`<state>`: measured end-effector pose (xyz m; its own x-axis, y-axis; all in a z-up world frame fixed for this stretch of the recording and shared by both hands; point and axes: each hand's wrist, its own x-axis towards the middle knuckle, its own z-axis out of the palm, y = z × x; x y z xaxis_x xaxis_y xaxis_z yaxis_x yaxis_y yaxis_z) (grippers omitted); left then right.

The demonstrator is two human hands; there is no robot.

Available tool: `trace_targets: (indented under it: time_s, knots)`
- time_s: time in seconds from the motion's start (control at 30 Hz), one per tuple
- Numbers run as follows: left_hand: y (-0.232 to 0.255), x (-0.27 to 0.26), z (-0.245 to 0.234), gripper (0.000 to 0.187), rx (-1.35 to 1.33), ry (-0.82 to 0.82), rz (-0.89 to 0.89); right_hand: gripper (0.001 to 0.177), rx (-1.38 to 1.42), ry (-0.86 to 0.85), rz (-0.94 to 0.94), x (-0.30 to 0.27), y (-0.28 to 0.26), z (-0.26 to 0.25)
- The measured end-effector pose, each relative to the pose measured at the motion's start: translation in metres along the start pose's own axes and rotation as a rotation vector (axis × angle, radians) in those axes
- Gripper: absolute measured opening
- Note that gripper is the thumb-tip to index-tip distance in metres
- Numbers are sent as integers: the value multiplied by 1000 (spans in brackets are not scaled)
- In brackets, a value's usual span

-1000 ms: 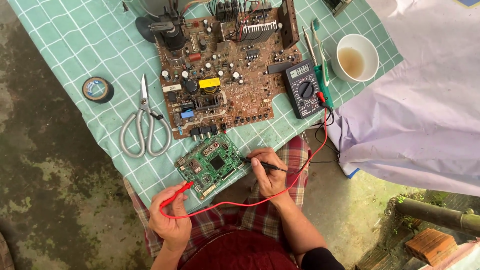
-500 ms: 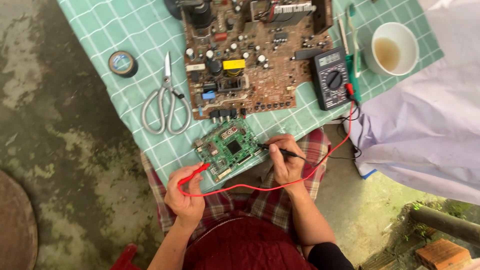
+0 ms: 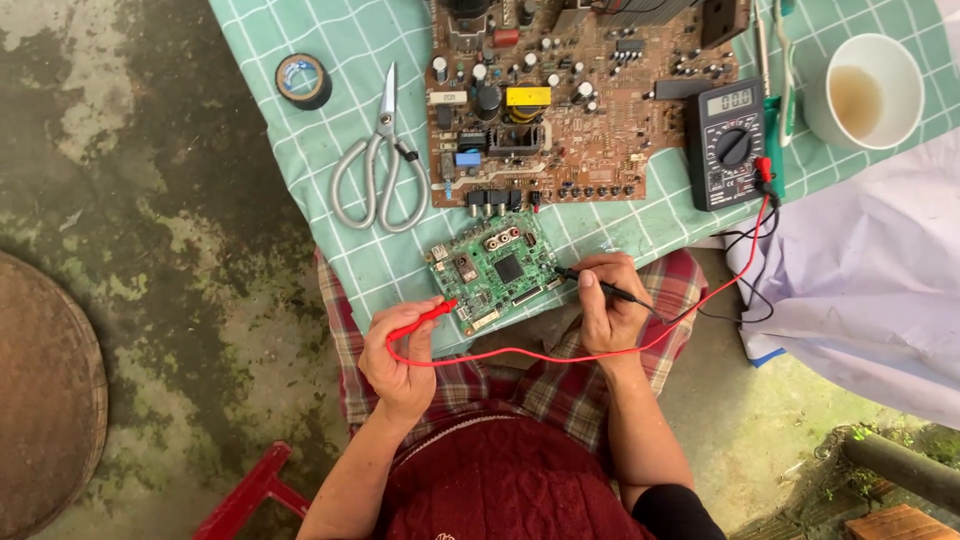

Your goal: Cleaning a circuit board with a brush and liquid, then testing it with a digital multimeter

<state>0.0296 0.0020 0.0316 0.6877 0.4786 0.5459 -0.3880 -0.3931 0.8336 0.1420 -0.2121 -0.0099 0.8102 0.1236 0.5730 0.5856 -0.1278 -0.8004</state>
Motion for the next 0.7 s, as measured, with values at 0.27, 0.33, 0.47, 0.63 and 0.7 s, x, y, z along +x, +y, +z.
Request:
trace_targets:
  time_s: [0.27,0.33,0.47,0.63,0.7]
  knots:
    - [22,-23,0,10,-104,-30,-43,24,-14,-4,0,-3,0,0]
    - [20,-23,2,9,-99,-44,-62,24,-19,-2,5,-4,0,0]
    - [14,-18,9,6,-60,-50,-81,24,-18,9,-1,-4,-2,1]
    - [8,0,3,7,11,-33,-61,24,-33,7,-4,-6,-2,1]
    - [5,10,-1,6,76,-8,-61,25,-36,18,-7,-7,-1,2]
